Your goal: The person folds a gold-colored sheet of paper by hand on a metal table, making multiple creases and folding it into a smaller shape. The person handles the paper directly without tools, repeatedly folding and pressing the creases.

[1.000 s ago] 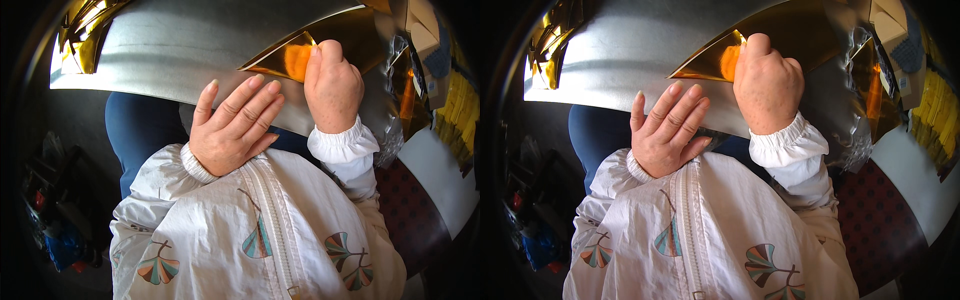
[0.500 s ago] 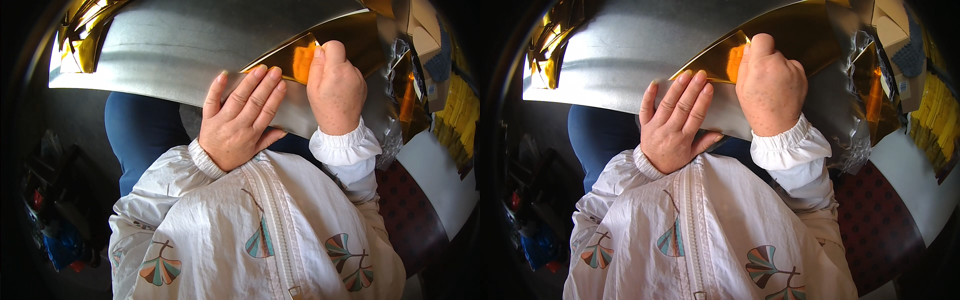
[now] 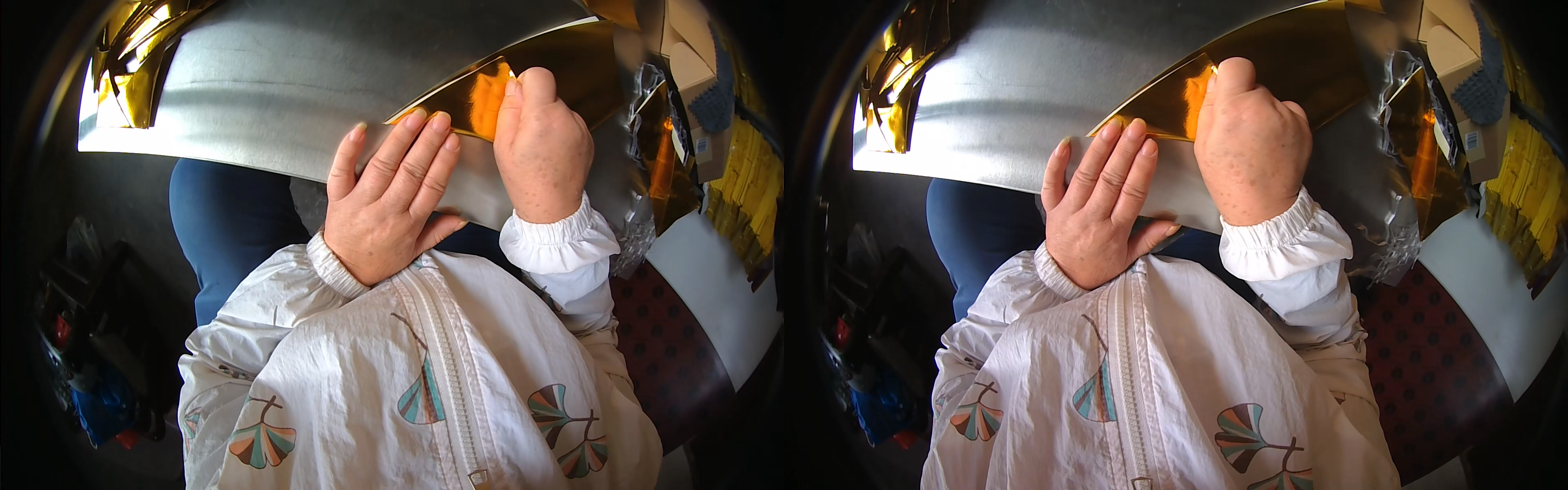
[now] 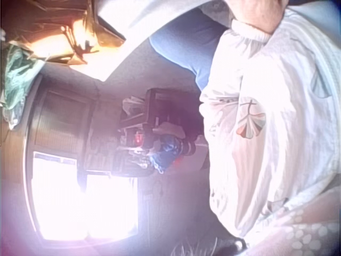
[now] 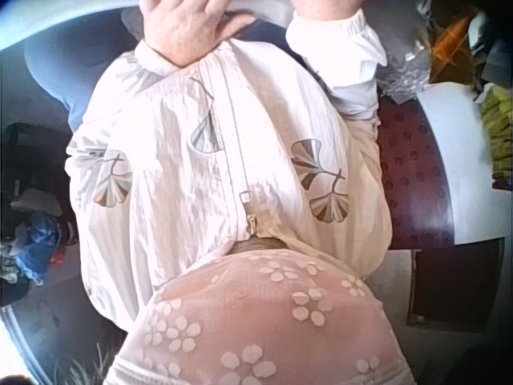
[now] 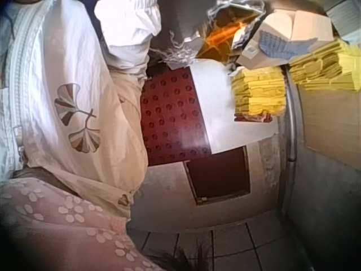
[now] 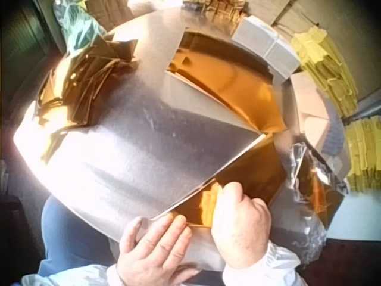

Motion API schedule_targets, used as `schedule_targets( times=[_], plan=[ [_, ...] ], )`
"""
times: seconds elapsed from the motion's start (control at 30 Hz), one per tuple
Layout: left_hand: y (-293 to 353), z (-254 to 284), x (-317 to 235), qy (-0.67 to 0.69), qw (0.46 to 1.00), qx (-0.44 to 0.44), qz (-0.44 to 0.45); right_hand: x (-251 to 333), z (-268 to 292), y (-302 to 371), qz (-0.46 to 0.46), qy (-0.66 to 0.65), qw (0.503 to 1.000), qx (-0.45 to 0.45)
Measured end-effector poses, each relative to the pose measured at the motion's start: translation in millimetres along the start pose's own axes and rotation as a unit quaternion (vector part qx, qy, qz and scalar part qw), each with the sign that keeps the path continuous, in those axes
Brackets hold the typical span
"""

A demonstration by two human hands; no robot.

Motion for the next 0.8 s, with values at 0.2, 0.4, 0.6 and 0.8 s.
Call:
schedule_targets(
  times=[0.2, 0.4, 0.6, 0.8],
  plan=[
    [-0.3, 5.7, 1.1, 0.034, 0.999, -0.02, -0.007, -2.7, 1.9, 2.2, 0.011, -0.037, 0.999, -0.014],
    [1.8, 24.4, 20.7, 0.158, 0.978, -0.137, 0.026, -16.9, 14.7, 18.4, -0.039, -0.264, 0.96, -0.086],
    [-20.8, 51.5, 35.8, 0.291, 0.937, -0.191, 0.014, -28.0, 54.2, 28.8, -0.043, -0.376, 0.914, -0.144],
    [-48.3, 90.9, 9.4, 0.543, 0.82, -0.174, 0.045, -31.4, 108.9, 19.3, -0.072, -0.464, 0.862, -0.189]
  ],
)
Point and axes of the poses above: each hand's wrist, its own y-axis away from the middle knuckle, its own z-axis out of the back of the hand, x = y × z, the point moved 5 cm from there along -y, towards the middle knuckle, and after that the axes turned 5 degrees about -x, right-handed, at the moved point
